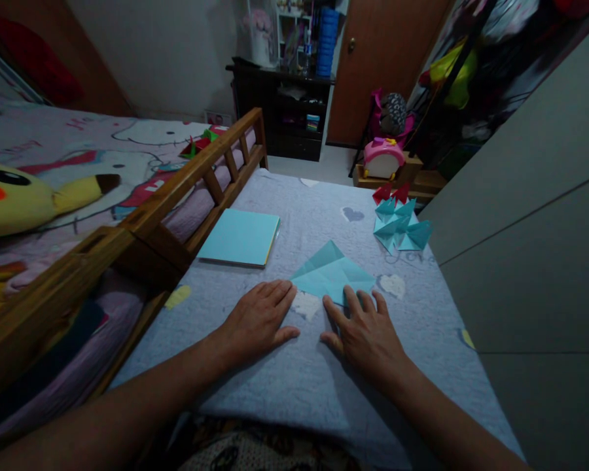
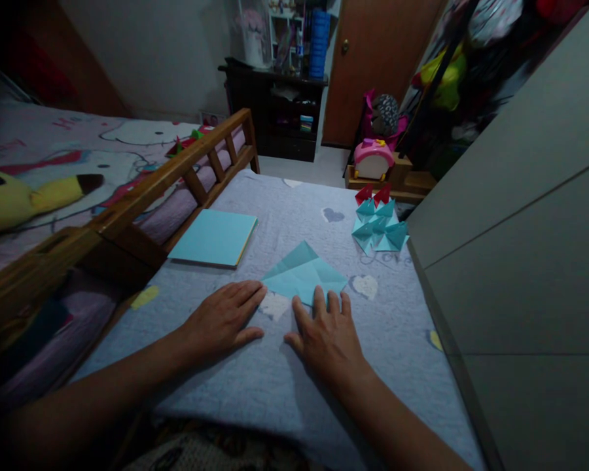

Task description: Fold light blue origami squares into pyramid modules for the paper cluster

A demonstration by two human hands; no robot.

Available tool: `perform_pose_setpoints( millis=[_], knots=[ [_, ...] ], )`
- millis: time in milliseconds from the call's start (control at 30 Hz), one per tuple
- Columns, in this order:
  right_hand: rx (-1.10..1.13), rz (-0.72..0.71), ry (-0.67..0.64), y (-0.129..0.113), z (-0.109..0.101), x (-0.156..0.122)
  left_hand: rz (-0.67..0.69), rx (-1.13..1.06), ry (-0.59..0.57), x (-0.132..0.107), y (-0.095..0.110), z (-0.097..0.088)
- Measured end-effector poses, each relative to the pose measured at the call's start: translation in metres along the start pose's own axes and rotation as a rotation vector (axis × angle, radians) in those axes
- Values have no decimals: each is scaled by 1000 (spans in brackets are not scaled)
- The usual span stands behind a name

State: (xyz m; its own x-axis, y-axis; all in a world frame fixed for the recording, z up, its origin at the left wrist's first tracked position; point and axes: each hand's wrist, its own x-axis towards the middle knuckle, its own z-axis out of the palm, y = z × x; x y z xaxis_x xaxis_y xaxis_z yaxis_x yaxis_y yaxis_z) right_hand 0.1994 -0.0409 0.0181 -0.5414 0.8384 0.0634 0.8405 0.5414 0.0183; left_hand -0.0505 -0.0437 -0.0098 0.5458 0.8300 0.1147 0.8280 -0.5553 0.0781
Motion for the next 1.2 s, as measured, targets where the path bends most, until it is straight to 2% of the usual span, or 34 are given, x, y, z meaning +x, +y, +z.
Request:
perform_pose_setpoints(
  millis=[300,667,767,867,933,1067,1200],
  knots=[
    [-20,40,32,24,7,-30,25,-7,17,-1,-3,-1],
    [-55,59,15,42,5,-45,-15,-83,34,-6,-4,8],
    [21,45,23,49,-2,-40,-39,-77,42,-8,-4,8],
    [209,15,12,61,-7,-26,-35,-67,77,-8,-1,2],
    [282,53,65,69,-6,-14,-9,-59,98,-4,4,-4],
    [353,137,120,74,7,11,3,-97,115,16,14,-12],
    [480,191,142,64,20,20,2,-245,102,43,21,-8]
  ],
)
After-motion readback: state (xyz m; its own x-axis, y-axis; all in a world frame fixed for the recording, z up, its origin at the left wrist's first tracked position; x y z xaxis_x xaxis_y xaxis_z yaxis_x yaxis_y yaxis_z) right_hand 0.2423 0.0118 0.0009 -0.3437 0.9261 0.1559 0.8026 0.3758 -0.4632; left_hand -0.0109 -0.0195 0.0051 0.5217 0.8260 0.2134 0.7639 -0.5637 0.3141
